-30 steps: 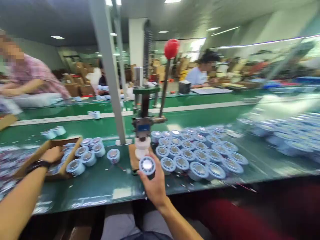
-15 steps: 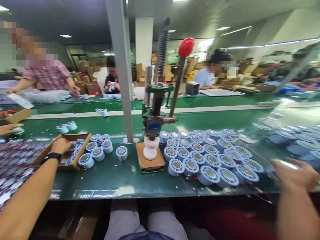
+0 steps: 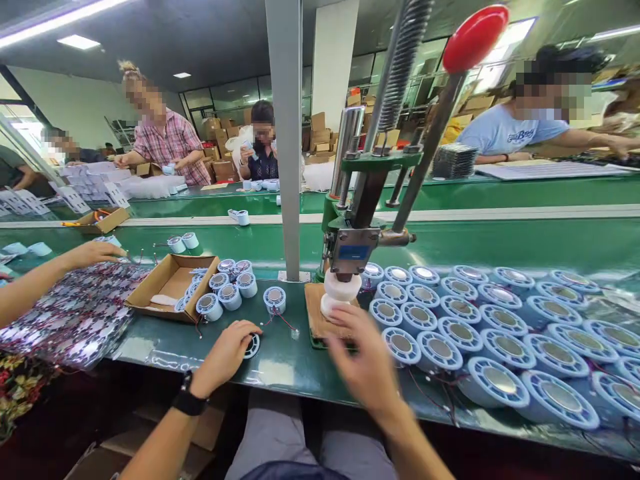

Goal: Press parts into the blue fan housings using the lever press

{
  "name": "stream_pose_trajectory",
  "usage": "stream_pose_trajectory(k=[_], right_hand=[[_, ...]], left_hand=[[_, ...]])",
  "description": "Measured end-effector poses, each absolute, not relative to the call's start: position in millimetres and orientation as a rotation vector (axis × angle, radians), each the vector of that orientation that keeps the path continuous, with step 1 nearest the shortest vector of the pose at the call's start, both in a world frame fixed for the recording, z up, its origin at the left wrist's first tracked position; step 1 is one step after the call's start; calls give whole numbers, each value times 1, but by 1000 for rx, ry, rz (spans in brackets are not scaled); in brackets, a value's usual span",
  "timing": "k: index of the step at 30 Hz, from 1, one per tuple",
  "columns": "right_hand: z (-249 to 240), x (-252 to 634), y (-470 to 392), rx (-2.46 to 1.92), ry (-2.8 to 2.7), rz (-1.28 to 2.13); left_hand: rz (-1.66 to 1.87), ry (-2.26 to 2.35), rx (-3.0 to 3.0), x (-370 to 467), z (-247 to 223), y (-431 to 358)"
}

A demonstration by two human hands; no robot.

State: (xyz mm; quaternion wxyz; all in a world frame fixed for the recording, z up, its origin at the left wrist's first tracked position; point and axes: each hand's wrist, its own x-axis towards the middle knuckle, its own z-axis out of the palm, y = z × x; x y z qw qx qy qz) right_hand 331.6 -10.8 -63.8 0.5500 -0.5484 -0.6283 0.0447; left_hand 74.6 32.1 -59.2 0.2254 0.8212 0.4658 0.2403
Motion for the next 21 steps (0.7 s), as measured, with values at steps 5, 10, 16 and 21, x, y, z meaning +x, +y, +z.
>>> stream_pose_trajectory(k=[5,10,16,21], right_hand=[[-61,264,58,-1466,-1717,437],[-72,268,43,-1431,-1785,524],[-109,291,-38,-1310,-1713,454],[-126,288,-45,-1319,-1615,445]], left_hand=[[910,1469,2277,78,-93,23],[936,1647,2310,66,-106,2],[1021,1585,2074,88,-88,-9],[826,1175,2346,125,-53,-19]])
